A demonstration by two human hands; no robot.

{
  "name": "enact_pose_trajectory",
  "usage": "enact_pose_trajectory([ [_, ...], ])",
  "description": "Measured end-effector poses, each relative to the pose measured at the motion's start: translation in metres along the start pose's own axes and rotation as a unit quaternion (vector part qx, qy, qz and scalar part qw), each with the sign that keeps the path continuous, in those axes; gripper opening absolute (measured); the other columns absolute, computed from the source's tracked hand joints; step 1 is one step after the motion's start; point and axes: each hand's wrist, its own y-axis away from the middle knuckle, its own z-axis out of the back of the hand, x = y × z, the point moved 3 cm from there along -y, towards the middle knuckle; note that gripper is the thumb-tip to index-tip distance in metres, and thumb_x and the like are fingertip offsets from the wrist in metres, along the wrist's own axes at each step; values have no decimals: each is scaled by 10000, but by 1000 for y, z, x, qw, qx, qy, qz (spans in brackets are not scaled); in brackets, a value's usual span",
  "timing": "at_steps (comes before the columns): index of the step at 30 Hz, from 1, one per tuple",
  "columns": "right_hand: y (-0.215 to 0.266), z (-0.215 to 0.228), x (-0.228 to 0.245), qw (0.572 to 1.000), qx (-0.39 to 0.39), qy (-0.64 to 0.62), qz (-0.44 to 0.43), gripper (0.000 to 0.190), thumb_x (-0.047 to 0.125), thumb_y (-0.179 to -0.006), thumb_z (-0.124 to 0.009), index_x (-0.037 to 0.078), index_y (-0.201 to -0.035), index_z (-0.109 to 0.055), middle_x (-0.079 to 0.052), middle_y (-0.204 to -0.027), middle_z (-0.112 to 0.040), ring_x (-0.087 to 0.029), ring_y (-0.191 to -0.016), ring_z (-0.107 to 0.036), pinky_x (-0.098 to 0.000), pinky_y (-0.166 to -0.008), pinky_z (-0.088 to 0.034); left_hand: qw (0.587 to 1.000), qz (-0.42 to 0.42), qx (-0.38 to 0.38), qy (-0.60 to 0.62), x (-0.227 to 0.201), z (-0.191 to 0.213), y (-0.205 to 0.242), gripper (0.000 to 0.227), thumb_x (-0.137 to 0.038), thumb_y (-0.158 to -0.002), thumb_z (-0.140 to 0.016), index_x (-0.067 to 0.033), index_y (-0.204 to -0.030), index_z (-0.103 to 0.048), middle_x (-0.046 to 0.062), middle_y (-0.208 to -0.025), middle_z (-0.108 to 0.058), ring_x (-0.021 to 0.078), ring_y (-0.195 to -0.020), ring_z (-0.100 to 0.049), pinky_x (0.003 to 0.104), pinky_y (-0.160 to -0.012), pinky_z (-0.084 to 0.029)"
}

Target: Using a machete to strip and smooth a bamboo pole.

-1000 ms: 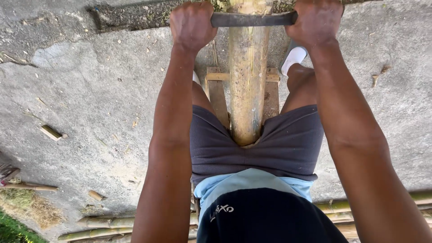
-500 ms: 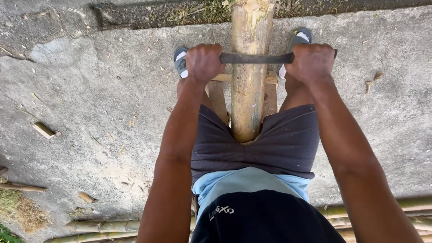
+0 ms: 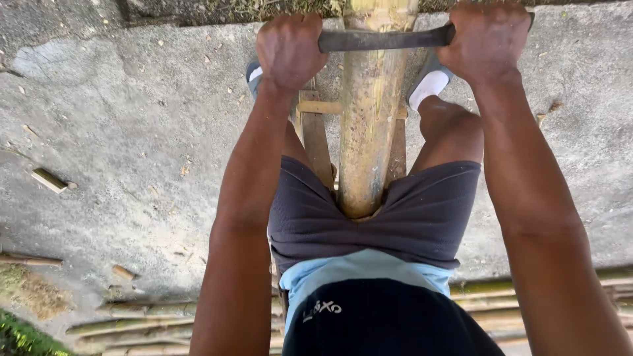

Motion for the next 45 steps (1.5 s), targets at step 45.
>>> enact_pose_trajectory([
  [45,-43,-1,-16,994,61,79,-34,166,289,-779,-698,196,-661,-626,-8,-575,-597,-216,-522,-582,-383,-608,-430,988,69,88,103,24,-9,-50,221,-215,-918,-703,-119,-720,-688,66,-610,-659,191,-497,-649,381,-417,-498],
])
